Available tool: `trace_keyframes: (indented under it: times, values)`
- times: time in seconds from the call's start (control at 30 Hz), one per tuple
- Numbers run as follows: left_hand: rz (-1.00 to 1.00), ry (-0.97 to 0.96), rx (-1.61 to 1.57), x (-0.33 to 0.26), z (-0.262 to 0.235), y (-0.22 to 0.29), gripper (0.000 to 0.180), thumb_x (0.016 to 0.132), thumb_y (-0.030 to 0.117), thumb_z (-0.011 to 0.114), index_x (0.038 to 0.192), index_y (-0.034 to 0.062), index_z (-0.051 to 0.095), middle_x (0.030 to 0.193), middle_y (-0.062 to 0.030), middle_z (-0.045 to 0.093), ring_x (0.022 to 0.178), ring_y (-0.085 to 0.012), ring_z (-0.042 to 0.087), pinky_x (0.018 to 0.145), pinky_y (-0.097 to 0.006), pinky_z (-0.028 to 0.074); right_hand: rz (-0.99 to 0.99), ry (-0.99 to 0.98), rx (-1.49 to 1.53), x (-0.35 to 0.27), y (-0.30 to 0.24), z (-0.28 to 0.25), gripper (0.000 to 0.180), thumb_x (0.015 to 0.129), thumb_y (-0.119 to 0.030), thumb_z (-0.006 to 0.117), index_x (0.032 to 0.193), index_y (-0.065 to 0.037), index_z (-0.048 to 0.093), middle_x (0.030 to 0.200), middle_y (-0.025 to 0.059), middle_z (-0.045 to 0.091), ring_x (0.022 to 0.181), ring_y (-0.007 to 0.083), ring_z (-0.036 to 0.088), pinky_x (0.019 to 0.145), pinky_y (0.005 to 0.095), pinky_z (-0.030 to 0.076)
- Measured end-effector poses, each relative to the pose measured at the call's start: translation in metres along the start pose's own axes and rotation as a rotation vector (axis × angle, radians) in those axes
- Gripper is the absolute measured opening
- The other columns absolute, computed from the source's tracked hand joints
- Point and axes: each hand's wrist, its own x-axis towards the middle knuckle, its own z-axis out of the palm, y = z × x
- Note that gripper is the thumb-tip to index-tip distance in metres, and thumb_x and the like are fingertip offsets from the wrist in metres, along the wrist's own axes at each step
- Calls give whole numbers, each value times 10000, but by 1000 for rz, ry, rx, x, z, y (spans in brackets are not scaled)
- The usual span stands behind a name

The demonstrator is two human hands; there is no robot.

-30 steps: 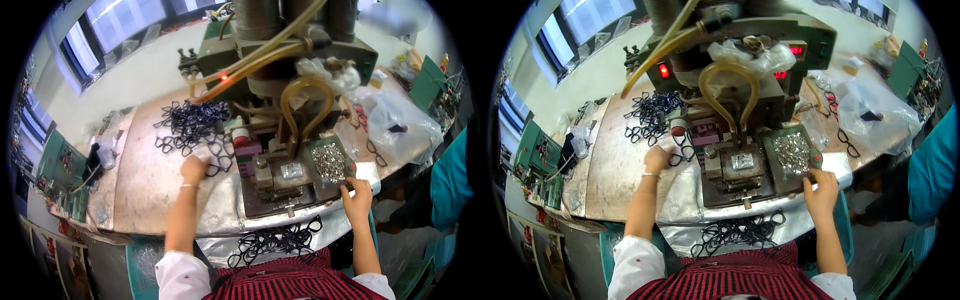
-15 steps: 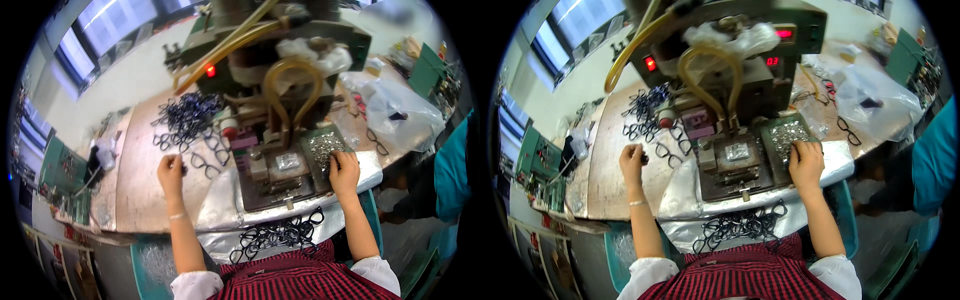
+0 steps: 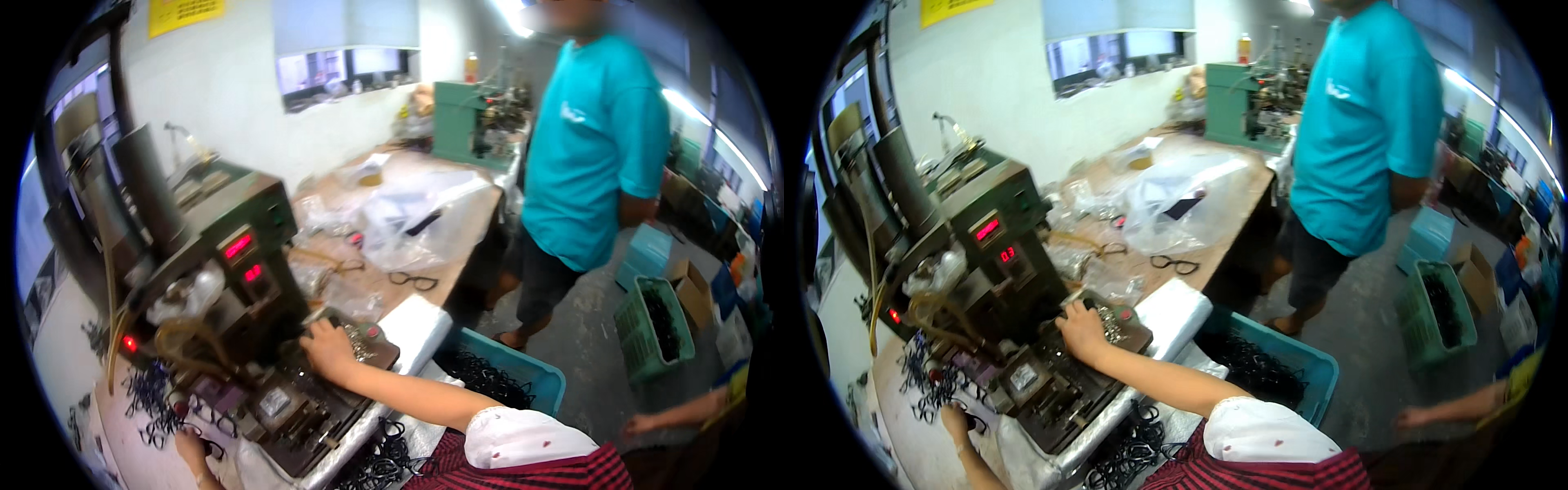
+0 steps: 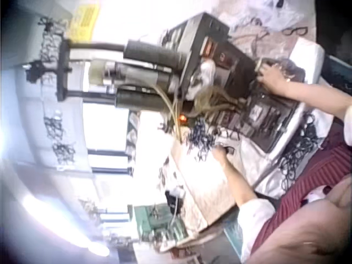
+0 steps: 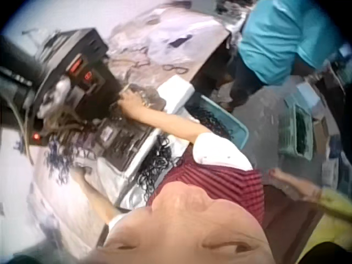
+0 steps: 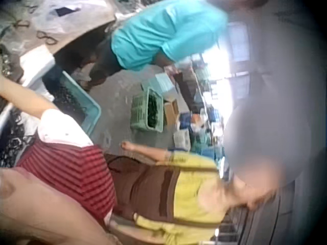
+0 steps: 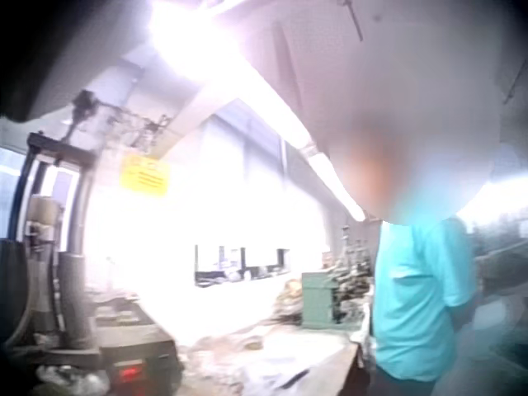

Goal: The person assembles eyeglasses by inserting small metal components into the frames using a press machine. They repeatedly pick up frames, place them in the machine, operate the press, and then place the finished glasses into a blue bin.

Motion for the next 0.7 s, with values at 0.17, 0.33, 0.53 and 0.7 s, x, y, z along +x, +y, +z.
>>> trace_keyframes:
  times: [0.17,0.33,0.53,0.7]
  values:
    - [-32,338,-1250,-117,-172,145,109,998,133,549,1055,40,548,947,-79,641,844,-149,631,750,-295,548,2,6,127,-25,-8,-49,81,756,-172,661,765,-93,678,1041,90,624,1040,295,570,751,426,498]
    - [1150,185,-688,-182,-229,287,176,767,13,695,930,34,633,1049,-175,720,626,-233,586,560,-308,451,100,117,302,-37,27,-76,101,756,-158,680,777,-59,688,865,115,667,867,324,628,769,447,507]
    - [1262,285,-605,-172,-214,332,128,706,5,707,805,65,654,1047,-85,705,732,-192,600,748,-364,604,249,125,509,-22,31,-113,92,827,-99,666,886,-33,688,885,140,679,867,321,636,782,383,481]
    - [1286,277,-624,-170,-213,336,150,728,43,702,858,88,641,1034,-73,704,778,-195,619,749,-353,609,373,93,578,-12,53,-110,127,861,-111,676,953,-27,705,901,111,692,825,223,656,747,321,500]
